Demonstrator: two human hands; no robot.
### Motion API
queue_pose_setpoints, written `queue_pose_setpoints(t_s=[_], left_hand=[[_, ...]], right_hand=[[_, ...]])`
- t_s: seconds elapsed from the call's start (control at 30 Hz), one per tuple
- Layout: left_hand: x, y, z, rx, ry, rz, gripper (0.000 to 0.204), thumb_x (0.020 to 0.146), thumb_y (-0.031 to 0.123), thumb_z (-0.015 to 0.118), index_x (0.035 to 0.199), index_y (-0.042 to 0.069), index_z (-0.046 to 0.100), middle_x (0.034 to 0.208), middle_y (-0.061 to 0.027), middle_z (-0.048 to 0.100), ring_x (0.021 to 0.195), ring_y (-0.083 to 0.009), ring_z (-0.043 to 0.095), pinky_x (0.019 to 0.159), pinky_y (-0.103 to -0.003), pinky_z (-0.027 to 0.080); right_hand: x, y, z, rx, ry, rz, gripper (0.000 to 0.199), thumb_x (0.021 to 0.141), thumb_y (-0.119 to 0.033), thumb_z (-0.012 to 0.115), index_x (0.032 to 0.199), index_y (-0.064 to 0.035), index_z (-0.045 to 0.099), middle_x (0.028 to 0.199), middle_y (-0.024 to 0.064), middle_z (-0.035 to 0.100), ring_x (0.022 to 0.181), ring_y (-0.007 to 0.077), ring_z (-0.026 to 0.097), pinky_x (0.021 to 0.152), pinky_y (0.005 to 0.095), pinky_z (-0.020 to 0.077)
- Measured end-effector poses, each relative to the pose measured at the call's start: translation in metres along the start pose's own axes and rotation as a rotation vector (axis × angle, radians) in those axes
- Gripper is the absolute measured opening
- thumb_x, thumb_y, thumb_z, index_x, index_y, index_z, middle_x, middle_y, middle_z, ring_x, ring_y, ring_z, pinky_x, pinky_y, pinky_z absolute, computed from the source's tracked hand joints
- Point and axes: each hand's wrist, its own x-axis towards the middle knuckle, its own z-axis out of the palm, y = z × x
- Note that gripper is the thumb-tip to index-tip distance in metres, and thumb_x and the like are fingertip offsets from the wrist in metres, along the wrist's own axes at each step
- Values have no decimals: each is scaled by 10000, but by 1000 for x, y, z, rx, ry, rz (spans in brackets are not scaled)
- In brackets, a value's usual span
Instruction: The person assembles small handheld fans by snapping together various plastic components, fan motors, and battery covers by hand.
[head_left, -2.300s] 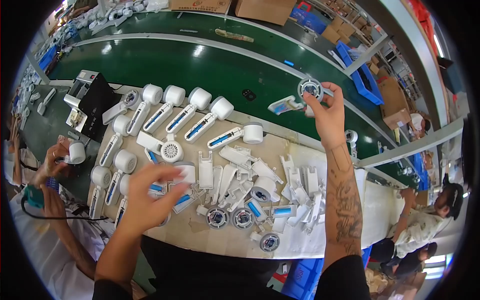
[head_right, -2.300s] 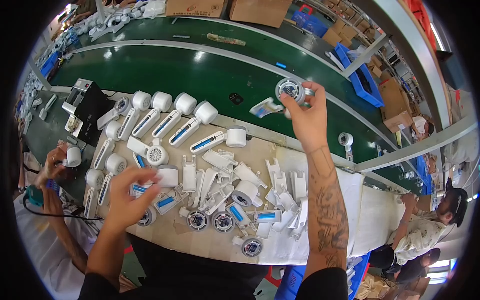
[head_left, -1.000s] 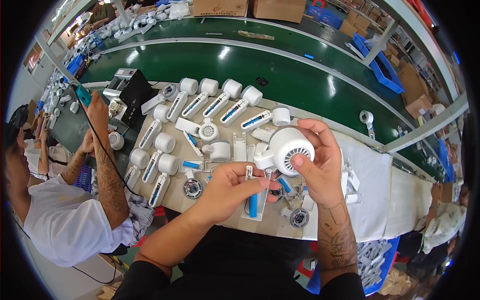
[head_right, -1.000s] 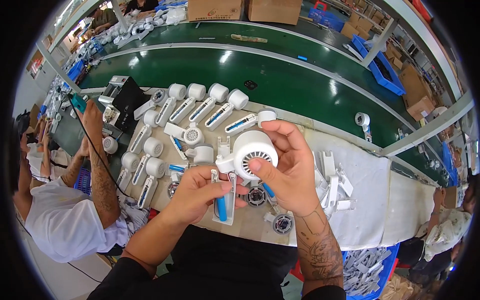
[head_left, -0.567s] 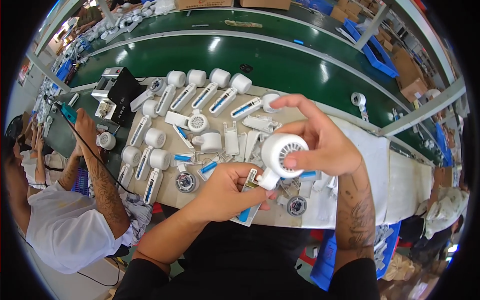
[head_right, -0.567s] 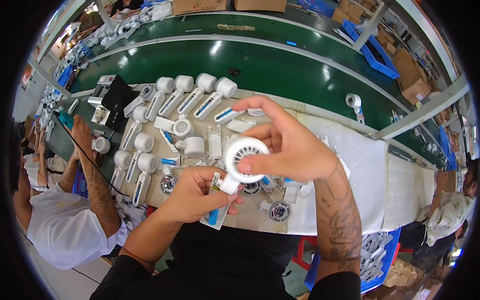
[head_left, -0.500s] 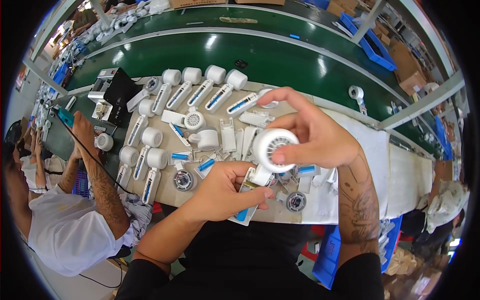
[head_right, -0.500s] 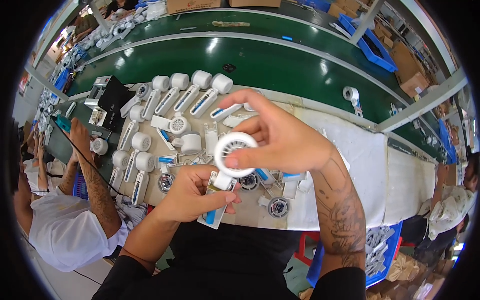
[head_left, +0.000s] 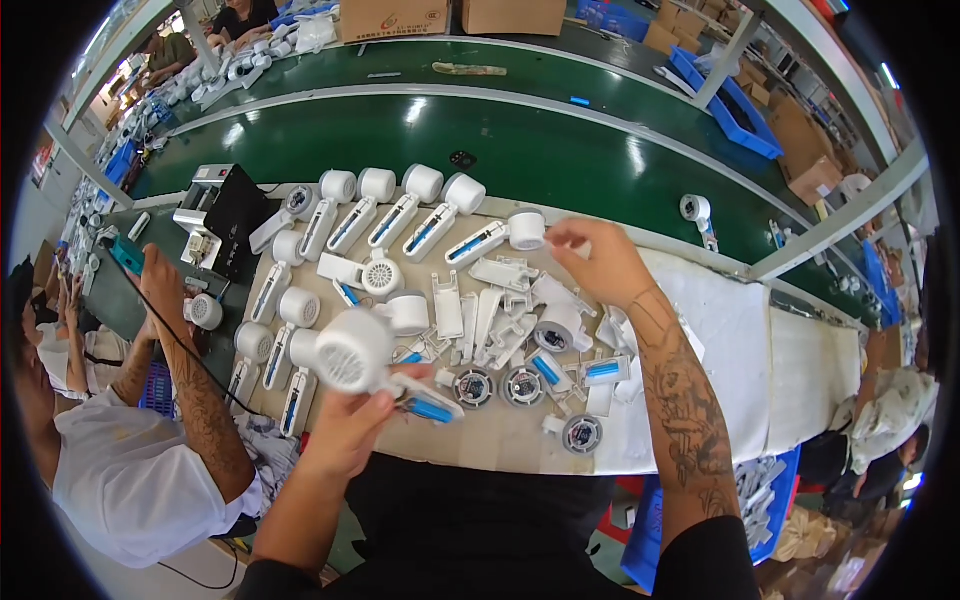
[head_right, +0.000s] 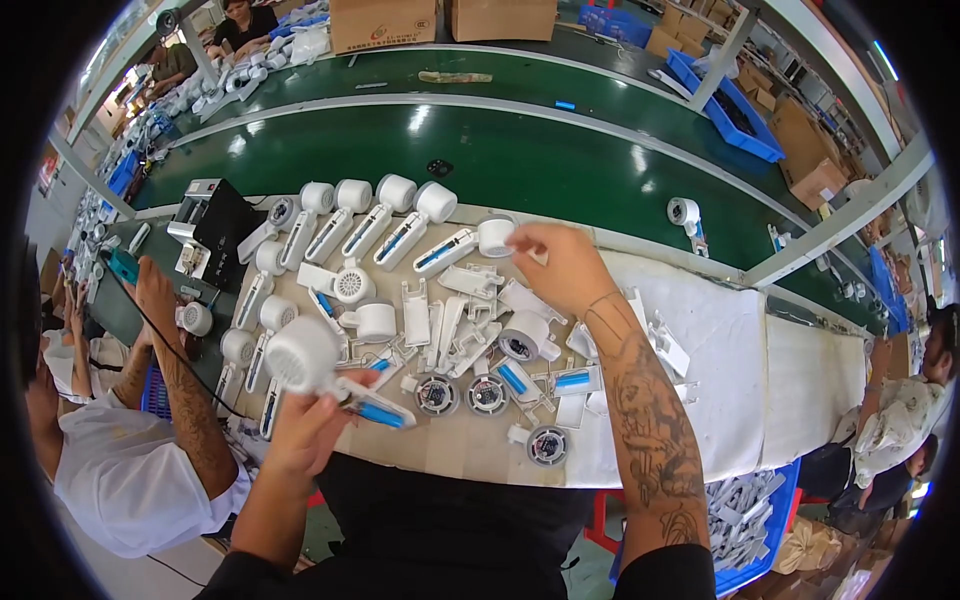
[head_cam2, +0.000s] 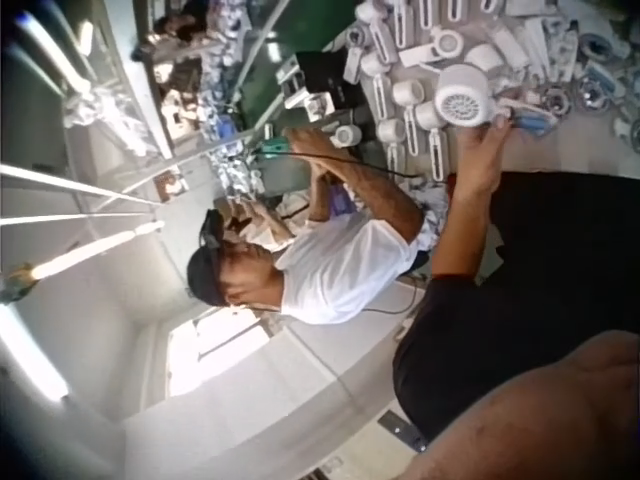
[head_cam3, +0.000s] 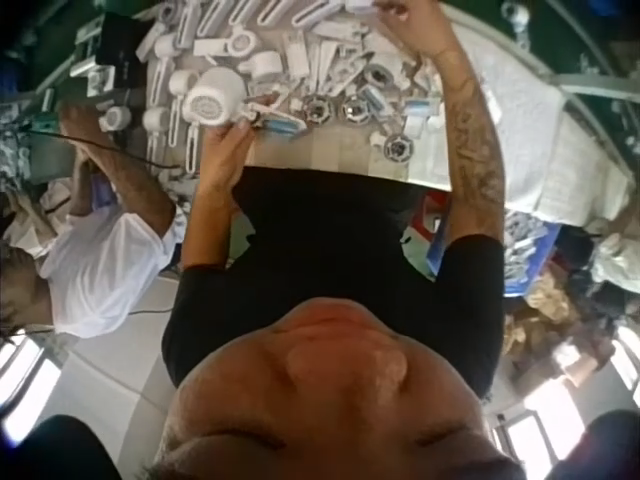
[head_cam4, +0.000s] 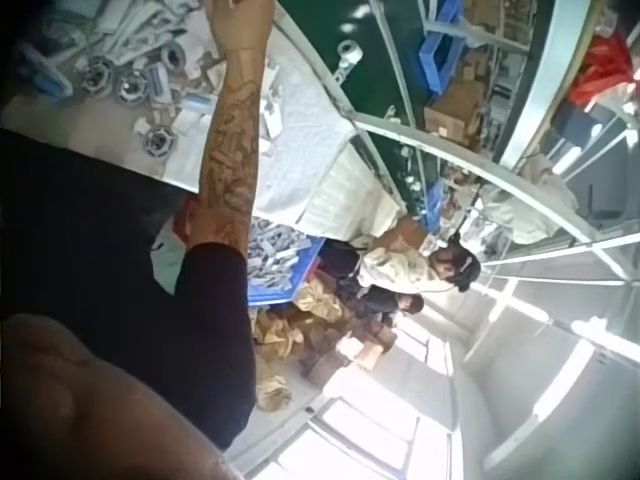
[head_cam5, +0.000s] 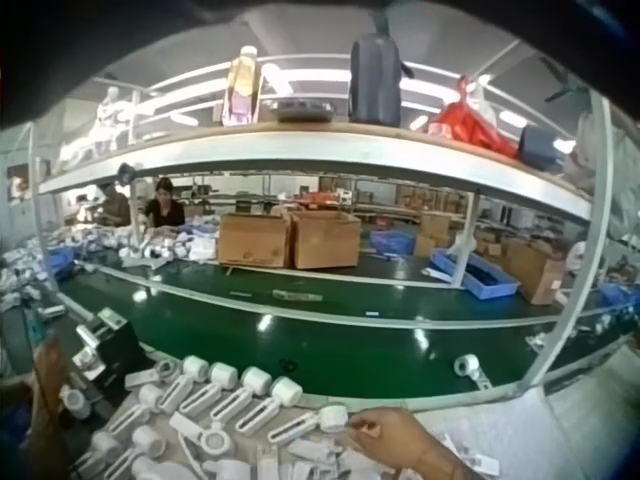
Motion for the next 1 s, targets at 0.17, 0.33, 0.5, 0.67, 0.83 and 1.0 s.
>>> queue_pose_setpoints(t_s=[0.17,0.33,0.5,0.67,0.83,1.0], left_hand=[[-36,6,-37,167,275,-40,539,860,34,710,1345,3,476,1186,-164,651,1008,-224,656,843,-328,519],[-23,0,-38,84,283,-67,372,899,136,706,1220,-15,593,1017,-104,690,654,-98,579,556,-220,440],[16,-6,-17,59,214,-95,270,922,189,710,1116,9,653,899,-51,680,732,-112,631,610,-251,502],[37,-17,2,-193,100,-68,352,1014,310,565,1097,-25,630,896,-99,684,793,-155,657,727,-283,531],[45,-22,25,-180,26,3,484,1052,412,438,1129,-38,599,969,-122,675,849,-175,655,773,-300,528],[44,-18,35,-158,30,18,536,1059,446,387,1148,-39,596,1000,-117,674,872,-172,648,801,-310,520]], right_hand=[[0,48,23,43,-340,342,337,750,-187,778,1043,-36,712,951,107,700,888,224,673,793,334,534],[0,52,26,23,-206,133,308,783,-152,754,1073,-60,707,872,81,659,800,190,630,751,314,516],[-27,-1,-20,347,15,198,245,825,-93,622,1064,-53,657,872,34,588,849,109,536,743,273,440],[-87,-73,-3,786,82,32,130,867,-68,528,955,-2,597,942,34,593,888,126,550,810,255,430],[-120,-123,47,984,106,118,252,877,44,687,1051,-37,525,890,7,587,793,70,549,692,219,426],[-129,-108,52,898,77,65,253,891,24,680,1068,-42,512,868,12,617,771,58,531,688,226,413]])
